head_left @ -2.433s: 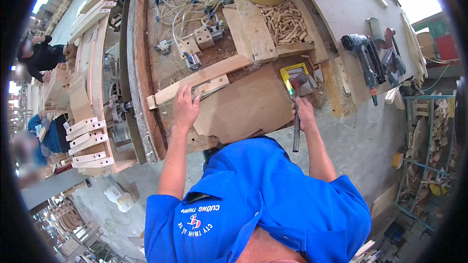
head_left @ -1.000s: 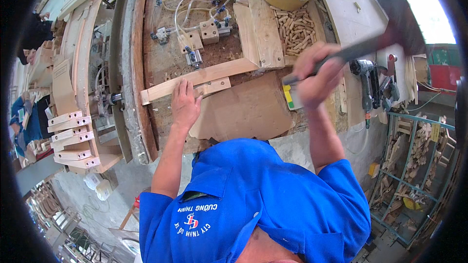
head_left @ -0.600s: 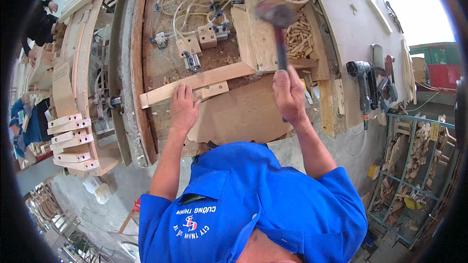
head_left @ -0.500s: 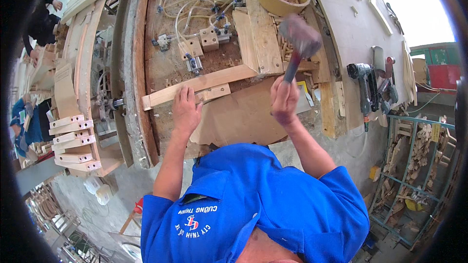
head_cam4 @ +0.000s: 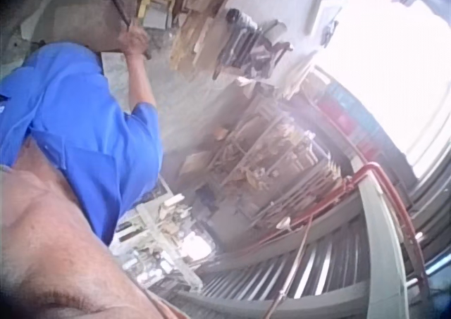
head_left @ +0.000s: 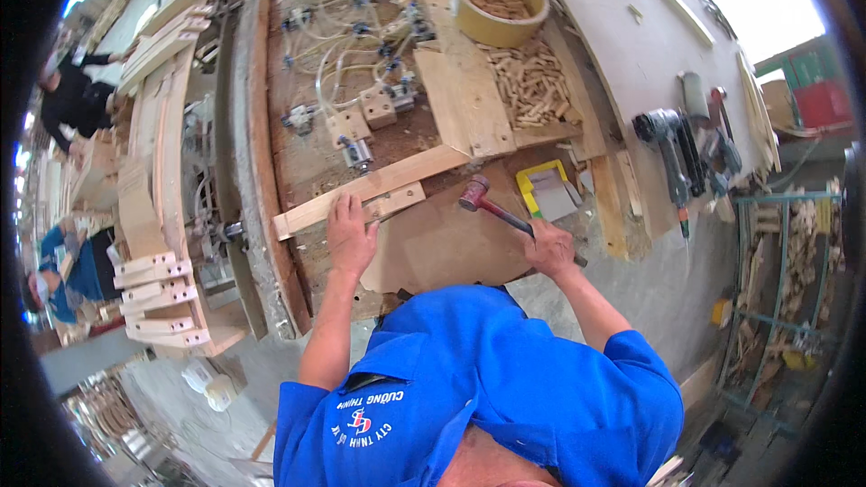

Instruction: The person assembles wooden furniture components at a workbench. They insert wooden dowels into pre-drilled holes, align the pieces, and use a hammer and nail gun to secure the joints. The person repeatedly picks up parts, assembles them, and places the finished units aside.

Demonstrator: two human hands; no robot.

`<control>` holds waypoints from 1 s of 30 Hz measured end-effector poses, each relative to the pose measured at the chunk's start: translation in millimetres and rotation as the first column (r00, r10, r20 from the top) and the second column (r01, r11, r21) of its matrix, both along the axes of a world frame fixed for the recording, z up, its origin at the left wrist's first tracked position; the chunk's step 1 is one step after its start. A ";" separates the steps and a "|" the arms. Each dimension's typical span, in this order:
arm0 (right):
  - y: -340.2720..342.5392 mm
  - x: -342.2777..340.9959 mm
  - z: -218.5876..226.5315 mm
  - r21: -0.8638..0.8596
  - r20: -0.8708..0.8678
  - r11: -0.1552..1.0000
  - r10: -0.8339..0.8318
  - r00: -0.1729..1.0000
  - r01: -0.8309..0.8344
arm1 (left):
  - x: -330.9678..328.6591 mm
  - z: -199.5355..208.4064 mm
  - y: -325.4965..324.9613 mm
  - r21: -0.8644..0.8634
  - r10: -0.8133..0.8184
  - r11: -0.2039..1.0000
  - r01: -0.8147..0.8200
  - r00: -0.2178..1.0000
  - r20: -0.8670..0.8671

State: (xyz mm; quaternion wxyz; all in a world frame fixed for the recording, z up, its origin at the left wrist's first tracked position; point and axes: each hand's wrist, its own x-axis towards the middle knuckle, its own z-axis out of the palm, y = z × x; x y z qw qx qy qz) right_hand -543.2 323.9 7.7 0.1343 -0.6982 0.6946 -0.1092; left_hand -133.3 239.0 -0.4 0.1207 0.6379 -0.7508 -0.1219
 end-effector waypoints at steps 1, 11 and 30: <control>2.2 -5.2 -6.5 0.005 -0.020 0.999 -0.031 0.999 0.031 | -0.8 -0.2 -1.4 0.008 0.005 1.000 -0.005 1.000 0.001; -60.6 -110.9 80.9 -0.654 -0.103 0.728 -0.356 0.929 0.206 | -3.9 -4.2 3.7 -0.018 -0.034 0.999 0.035 0.999 0.039; -121.1 -184.0 210.1 0.010 -0.145 0.858 -0.506 0.850 0.513 | -72.8 38.7 13.1 0.156 -0.007 0.980 0.122 0.810 -0.587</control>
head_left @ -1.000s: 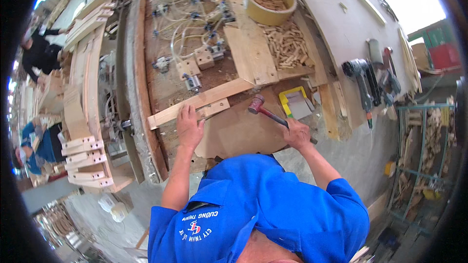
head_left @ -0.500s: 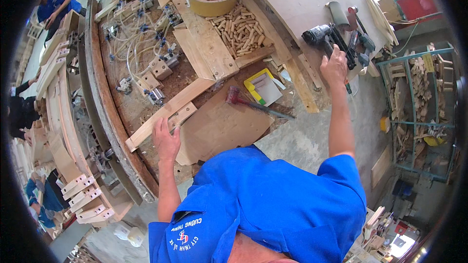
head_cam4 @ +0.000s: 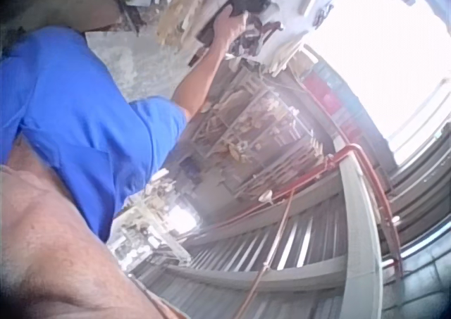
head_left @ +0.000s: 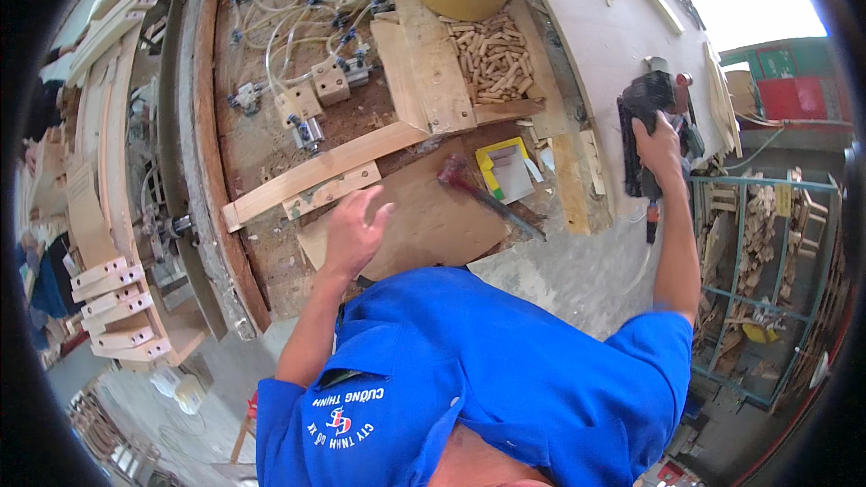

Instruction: The person assembles wooden furniture components at a workbench. They insert wooden dowels into pre-drilled holes, align the pieces, and use a hammer and nail gun to secure the joints. The person repeatedly picks up parts, assembles them, and places the finished units aside.

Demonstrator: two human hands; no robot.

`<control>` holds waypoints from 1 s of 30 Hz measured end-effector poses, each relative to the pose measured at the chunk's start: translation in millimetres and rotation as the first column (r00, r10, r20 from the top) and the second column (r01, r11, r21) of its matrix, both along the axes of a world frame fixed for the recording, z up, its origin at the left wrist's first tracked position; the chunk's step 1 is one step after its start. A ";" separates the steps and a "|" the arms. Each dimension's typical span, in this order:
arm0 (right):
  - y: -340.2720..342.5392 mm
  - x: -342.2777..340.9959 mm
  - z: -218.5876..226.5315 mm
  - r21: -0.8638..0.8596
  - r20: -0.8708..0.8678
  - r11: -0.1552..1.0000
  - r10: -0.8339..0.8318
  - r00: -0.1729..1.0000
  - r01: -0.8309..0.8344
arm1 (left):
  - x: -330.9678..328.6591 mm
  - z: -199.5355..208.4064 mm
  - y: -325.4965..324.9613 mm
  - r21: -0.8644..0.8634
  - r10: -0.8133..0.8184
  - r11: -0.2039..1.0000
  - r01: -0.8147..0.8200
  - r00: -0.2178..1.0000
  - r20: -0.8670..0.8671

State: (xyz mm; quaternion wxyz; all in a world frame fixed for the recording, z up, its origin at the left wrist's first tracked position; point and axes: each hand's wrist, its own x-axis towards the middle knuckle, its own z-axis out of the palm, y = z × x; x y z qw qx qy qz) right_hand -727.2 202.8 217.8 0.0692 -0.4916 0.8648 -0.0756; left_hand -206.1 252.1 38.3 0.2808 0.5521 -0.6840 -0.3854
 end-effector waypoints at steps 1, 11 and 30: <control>0.1 29.0 16.0 -0.002 0.236 0.997 -0.071 0.969 0.074 | -5.9 -3.3 -1.1 0.025 -0.027 0.999 0.028 0.999 -0.034; 8.1 229.9 -76.5 -0.097 0.933 0.995 0.101 0.345 -0.027 | -99.8 -20.1 -32.6 0.411 0.036 0.858 0.308 0.762 -0.647; -30.8 287.0 -108.3 0.104 0.781 0.978 0.033 0.623 -0.181 | -93.8 -62.9 -47.4 0.563 0.344 0.713 0.418 0.491 -0.800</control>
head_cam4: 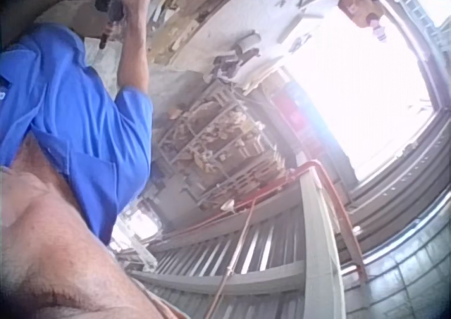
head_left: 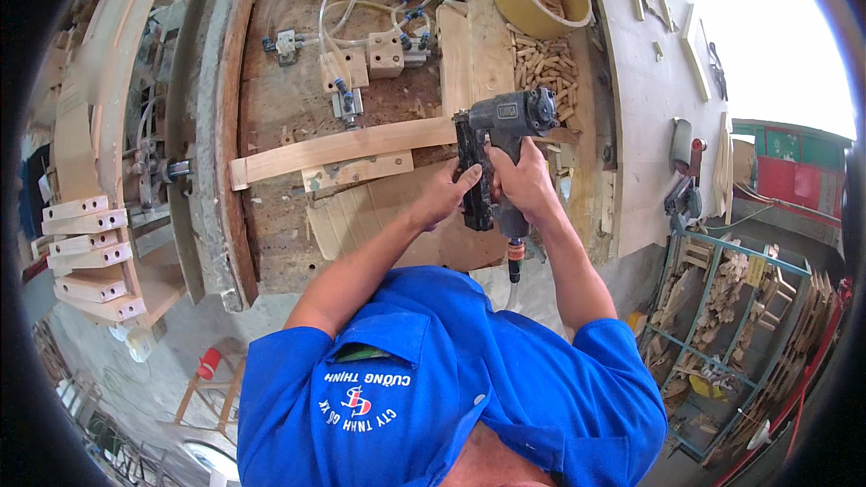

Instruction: The person assembles wooden furniture components at a workbench. They insert wooden dowels into pre-drilled holes, align the pieces, and use a hammer and nail gun to secure the joints. The person repeatedly picks up parts, assembles them, and places the finished units aside.

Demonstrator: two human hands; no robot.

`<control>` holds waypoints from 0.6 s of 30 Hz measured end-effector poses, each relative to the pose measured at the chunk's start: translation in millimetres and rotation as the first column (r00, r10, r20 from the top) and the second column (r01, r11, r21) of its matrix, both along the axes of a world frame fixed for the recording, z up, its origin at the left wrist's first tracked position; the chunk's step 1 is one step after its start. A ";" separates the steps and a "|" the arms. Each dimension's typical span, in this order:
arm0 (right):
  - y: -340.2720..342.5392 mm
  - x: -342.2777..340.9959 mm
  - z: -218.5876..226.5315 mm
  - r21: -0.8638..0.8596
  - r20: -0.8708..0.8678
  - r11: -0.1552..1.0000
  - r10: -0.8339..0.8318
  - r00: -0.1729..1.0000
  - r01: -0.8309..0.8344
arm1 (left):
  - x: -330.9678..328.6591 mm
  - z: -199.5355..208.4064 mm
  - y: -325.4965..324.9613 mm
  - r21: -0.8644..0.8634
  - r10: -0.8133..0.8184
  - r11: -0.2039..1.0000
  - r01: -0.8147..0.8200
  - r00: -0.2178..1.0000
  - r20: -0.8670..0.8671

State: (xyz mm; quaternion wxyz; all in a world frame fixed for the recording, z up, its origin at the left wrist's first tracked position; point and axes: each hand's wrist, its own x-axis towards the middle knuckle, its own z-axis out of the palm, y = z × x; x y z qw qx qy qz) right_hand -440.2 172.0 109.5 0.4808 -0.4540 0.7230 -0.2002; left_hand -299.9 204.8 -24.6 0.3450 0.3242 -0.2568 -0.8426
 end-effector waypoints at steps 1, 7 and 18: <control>2.3 -0.2 -0.9 -0.024 0.024 1.000 0.004 1.000 -0.003 | -0.7 1.2 2.7 0.014 -0.002 1.000 0.002 1.000 0.013; 5.6 1.4 6.9 -0.001 0.070 1.000 -0.030 0.997 0.030 | 0.6 4.2 5.1 -0.026 0.006 1.000 -0.006 1.000 -0.027; 21.5 -121.7 94.4 -0.296 -0.489 0.955 -0.178 0.854 0.030 | 45.2 43.3 -12.7 -0.380 0.085 0.917 0.122 0.871 0.484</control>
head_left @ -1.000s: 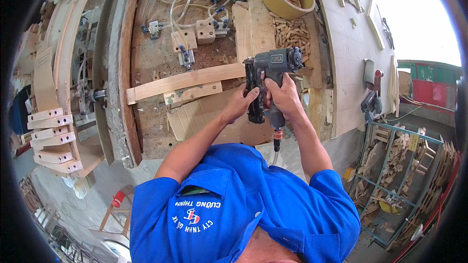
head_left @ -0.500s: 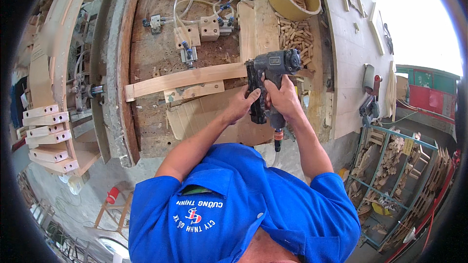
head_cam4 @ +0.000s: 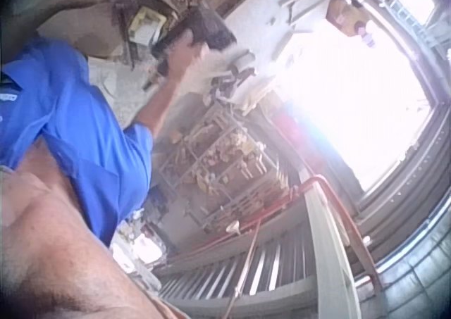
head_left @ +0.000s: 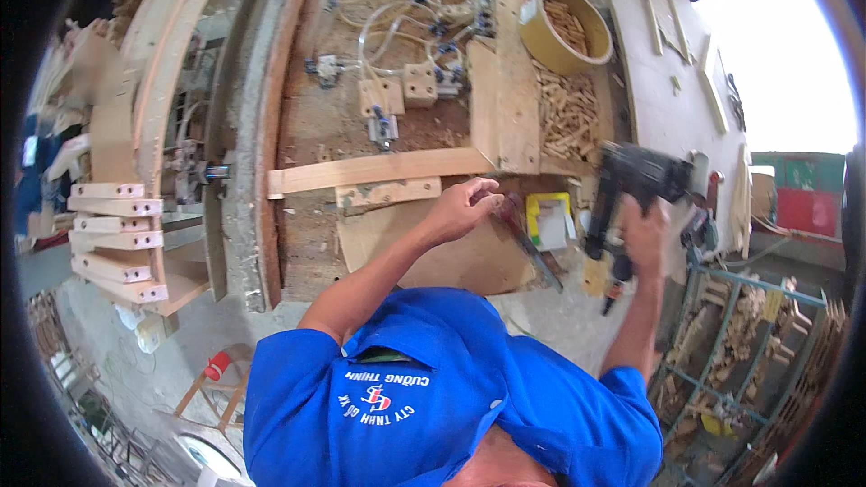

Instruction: The person assembles wooden furniture components at a workbench. They insert wooden dowels into pre-drilled holes, align the pieces, and use a hammer and nail gun to secure the joints. The person repeatedly picks up parts, assembles them, and places the finished units aside.

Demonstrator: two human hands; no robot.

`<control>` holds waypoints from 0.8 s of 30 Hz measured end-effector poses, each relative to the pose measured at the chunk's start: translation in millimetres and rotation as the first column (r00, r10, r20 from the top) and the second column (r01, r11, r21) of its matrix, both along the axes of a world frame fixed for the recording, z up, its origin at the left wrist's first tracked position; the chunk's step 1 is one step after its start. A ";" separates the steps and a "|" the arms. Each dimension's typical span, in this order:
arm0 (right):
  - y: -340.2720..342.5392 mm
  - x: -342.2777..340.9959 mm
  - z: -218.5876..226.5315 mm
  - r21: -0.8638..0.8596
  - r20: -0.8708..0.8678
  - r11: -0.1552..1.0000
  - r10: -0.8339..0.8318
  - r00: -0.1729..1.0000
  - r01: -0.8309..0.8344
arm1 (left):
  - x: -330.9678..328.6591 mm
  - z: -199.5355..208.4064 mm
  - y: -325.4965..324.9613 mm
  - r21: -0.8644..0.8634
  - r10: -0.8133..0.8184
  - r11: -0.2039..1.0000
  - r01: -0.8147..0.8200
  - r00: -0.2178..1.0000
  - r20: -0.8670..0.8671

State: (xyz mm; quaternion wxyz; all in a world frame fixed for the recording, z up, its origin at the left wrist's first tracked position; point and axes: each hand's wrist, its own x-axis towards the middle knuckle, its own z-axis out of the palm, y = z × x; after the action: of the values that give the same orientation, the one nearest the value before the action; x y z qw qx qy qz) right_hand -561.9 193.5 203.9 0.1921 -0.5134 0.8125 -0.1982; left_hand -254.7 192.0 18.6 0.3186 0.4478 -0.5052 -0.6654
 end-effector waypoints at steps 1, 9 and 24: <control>2.1 -24.0 1.2 -0.104 -0.308 0.990 0.062 0.950 -0.098 | 15.7 2.8 -1.8 -0.034 0.052 0.998 -0.051 0.997 0.053; -21.0 -172.2 -52.3 0.072 -0.678 0.997 0.053 0.734 -0.005 | 180.1 -11.9 -78.4 -0.455 0.710 0.704 -0.545 0.516 0.480; 69.7 -89.4 -132.2 -0.125 -0.569 0.936 0.205 0.796 -0.330 | 227.7 -13.8 -176.3 -0.495 0.606 0.792 -0.357 0.354 0.712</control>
State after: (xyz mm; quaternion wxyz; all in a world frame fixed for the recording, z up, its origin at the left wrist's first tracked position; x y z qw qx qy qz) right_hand -651.4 263.2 71.7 -0.0793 -0.6763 0.7253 -0.1014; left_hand -27.0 15.8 4.8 0.2684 0.7955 -0.5177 -0.1647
